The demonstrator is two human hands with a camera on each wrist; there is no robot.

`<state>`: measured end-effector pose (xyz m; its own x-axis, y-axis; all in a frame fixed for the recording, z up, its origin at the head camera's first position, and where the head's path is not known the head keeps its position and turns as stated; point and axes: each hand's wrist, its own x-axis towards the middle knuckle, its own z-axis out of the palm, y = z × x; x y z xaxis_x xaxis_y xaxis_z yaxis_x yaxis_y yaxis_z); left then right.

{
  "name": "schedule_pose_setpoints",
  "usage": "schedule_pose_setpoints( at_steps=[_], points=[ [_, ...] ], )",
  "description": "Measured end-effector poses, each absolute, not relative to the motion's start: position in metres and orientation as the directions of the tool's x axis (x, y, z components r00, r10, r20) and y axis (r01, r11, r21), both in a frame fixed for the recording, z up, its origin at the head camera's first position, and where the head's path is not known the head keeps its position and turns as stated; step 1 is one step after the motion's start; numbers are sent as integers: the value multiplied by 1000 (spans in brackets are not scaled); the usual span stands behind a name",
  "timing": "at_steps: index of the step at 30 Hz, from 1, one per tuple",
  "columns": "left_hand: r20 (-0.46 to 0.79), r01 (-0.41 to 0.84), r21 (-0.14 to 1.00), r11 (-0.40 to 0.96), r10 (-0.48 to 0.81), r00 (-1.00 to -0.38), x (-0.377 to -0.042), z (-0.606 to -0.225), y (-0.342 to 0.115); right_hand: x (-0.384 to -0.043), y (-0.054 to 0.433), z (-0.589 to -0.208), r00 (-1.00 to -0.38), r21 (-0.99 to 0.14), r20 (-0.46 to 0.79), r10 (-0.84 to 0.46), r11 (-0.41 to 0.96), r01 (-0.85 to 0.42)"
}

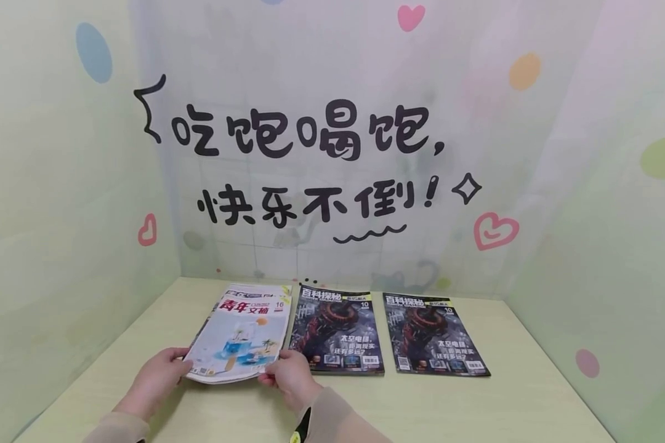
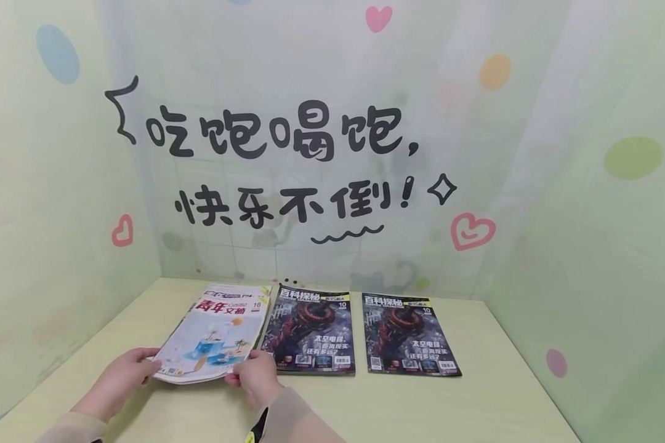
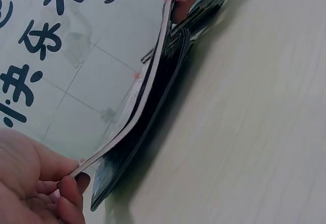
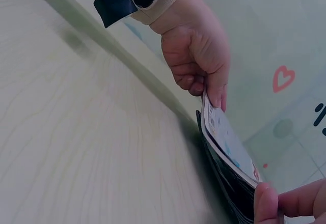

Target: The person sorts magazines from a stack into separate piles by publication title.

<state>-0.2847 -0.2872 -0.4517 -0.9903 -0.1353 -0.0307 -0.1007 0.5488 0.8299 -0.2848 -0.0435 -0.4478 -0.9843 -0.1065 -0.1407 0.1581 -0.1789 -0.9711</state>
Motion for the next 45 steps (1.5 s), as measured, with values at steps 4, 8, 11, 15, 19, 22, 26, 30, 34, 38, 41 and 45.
schedule_pose_setpoints(
  at_steps=[4,8,11,15,19,22,26,30,34,38,41,45],
  points=[
    [-24,-102,806,583,-141,-990,-285,-453,-292,-285,-47,-449,-979,-971,-153,-137,-166,175],
    [-33,-118,807,579,-155,-987,-286,-453,-295,-286,-49,-451,-974,-970,-151,-169,-162,179],
    [-34,-126,796,592,-164,-986,-286,-454,-297,-287,-49,-453,-967,-970,-165,-192,-148,195],
    [-36,-134,769,625,-166,-985,-286,-456,-299,-288,-49,-453,-957,-966,-202,-209,-119,230],
    [-28,-129,735,666,-160,-987,-283,-455,-303,-286,-46,-450,-949,-969,-214,-233,-70,235],
    [-5,-117,707,697,-161,-987,-282,-450,-300,-282,-37,-447,-942,-978,-204,-267,3,211],
    [35,-96,703,705,-169,-985,-281,-442,-283,-279,-17,-442,-934,-978,-201,-297,109,176],
    [34,-85,734,674,-161,-986,-281,-439,-258,-280,3,-440,-943,-976,-172,-284,181,123],
    [17,-77,757,649,-138,-990,-284,-440,-228,-283,29,-438,-960,-971,-99,-261,238,35],
    [32,-45,763,644,-107,-994,-288,-441,-196,-286,58,-438,-974,-963,-39,-222,270,-22],
    [50,-15,768,641,-82,-995,-292,-443,-176,-289,78,-440,-985,-963,-10,-174,267,-37],
    [67,5,768,640,-73,-995,-297,-446,-154,-294,100,-443,-995,-962,23,-93,269,-47]
  ],
)
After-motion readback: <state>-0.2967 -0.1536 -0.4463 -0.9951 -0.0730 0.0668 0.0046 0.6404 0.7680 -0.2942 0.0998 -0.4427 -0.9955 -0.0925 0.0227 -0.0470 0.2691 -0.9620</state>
